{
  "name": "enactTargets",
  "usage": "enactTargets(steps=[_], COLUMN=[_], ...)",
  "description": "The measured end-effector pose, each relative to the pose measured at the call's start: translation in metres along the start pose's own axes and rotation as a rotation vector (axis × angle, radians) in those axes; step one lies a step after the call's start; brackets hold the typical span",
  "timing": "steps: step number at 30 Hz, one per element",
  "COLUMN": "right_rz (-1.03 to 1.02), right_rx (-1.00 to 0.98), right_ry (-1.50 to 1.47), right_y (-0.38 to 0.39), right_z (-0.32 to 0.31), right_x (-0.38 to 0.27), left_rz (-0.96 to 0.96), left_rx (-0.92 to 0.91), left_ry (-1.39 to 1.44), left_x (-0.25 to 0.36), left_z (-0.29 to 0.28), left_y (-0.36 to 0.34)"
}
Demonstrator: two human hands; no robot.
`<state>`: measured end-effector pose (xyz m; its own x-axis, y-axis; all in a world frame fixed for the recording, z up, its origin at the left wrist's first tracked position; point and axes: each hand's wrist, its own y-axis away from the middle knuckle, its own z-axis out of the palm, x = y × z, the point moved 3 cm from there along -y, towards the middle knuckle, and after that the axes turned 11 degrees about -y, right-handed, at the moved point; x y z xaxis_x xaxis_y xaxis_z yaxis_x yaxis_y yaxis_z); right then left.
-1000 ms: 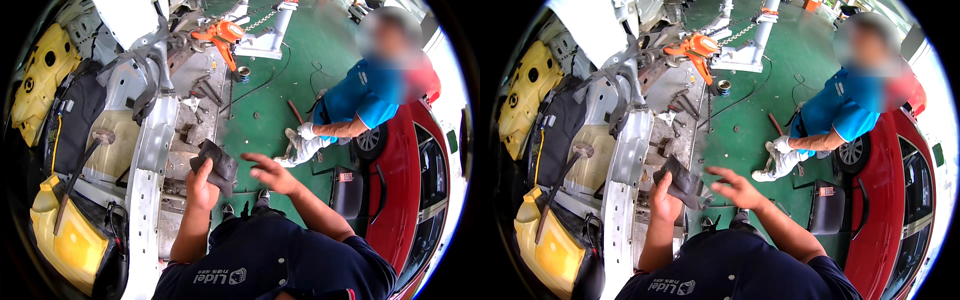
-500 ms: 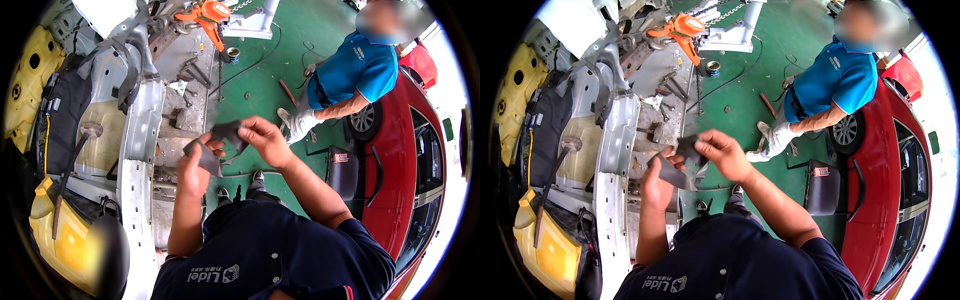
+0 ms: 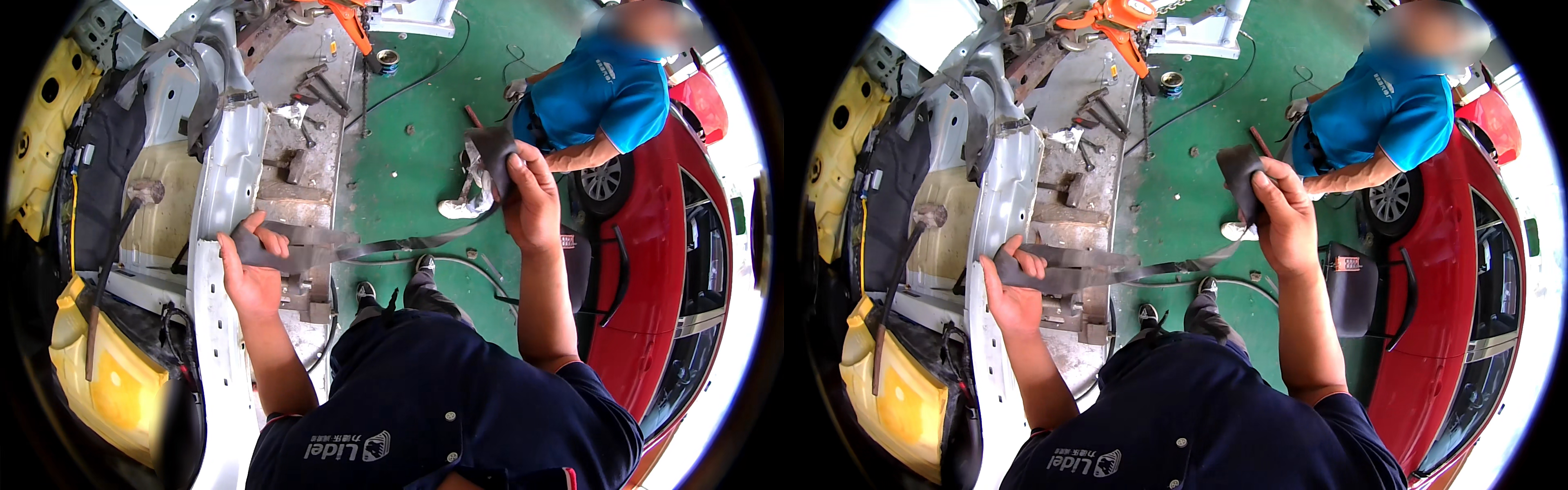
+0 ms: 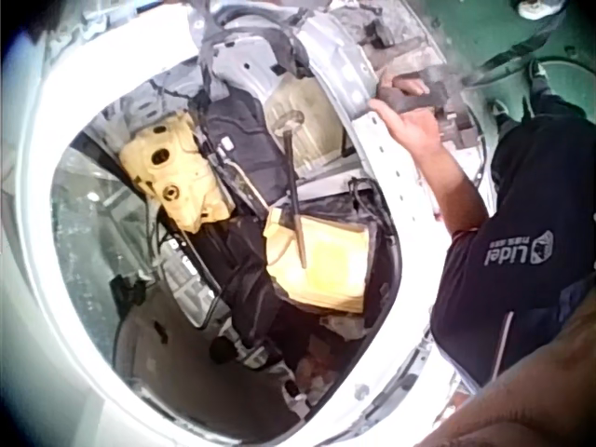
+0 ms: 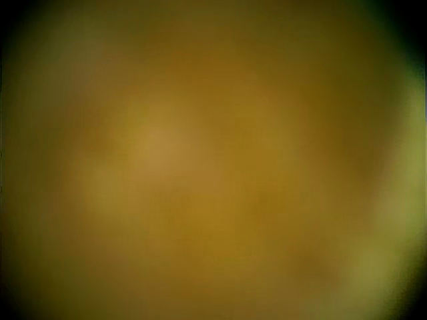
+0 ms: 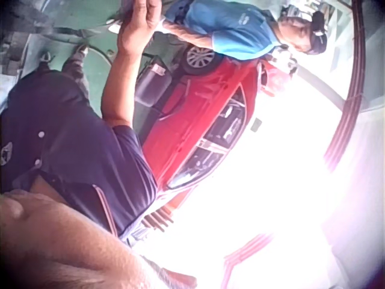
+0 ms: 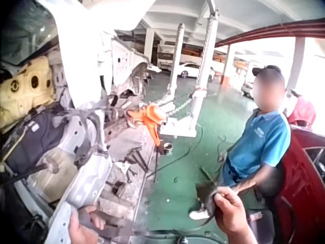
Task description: The person secures a damaged white car frame using a black strap and an orange chain hoist. They repeatedly wrap the strap around the frame, adjust the hoist, and pull the chain to apply tension while a coworker observes.
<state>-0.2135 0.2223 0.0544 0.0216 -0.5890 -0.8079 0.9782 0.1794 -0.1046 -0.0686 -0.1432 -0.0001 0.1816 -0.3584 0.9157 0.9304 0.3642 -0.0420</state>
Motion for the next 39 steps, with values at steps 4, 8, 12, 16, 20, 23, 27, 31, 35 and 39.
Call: enactTargets(steps=[4,8,12,16,20,23,27,31,35,39], right_rz=[-0.011,0.087,0.241,0.363,0.512,0.567,0.302,0.344,1.192,1.031], right_rx=[0.041,0.152,0.19,0.081,-0.16,-0.384,-0.709,-0.741,-0.536,-0.504], right_ry=[0.085,0.124,0.237,0.348,0.463,0.429,0.732,0.55,-0.289,-0.11], right_y=[0.018,0.029,0.029,0.007,-0.032,-0.055,-0.075,-0.089,-0.11,-0.171], right_z=[-0.024,-0.078,-0.143,-0.181,-0.15,-0.105,-0.044,-0.018,0.006,0.011], right_x=[-0.01,0.0,0.025,0.063,0.081,0.095,0.092,0.109,0.128,0.154], left_rz=[-0.024,0.026,0.207,0.379,0.483,0.527,0.632,0.649,0.082,-0.106], left_rx=[-0.019,-0.103,-0.295,-0.477,-0.415,-0.392,-0.355,-0.266,-0.646,-0.807], left_ry=[-0.11,-0.149,-0.214,-0.277,-0.534,-0.749,-0.871,-0.917,-0.63,-0.719], left_x=[0.005,0.023,0.049,0.079,0.1,0.106,0.112,0.087,0.038,0.003], left_z=[0.003,0.018,0.047,0.102,0.164,0.213,0.246,0.246,0.237,0.231], left_y=[-0.004,-0.007,-0.009,-0.02,-0.03,-0.032,-0.036,-0.039,-0.062,-0.111])
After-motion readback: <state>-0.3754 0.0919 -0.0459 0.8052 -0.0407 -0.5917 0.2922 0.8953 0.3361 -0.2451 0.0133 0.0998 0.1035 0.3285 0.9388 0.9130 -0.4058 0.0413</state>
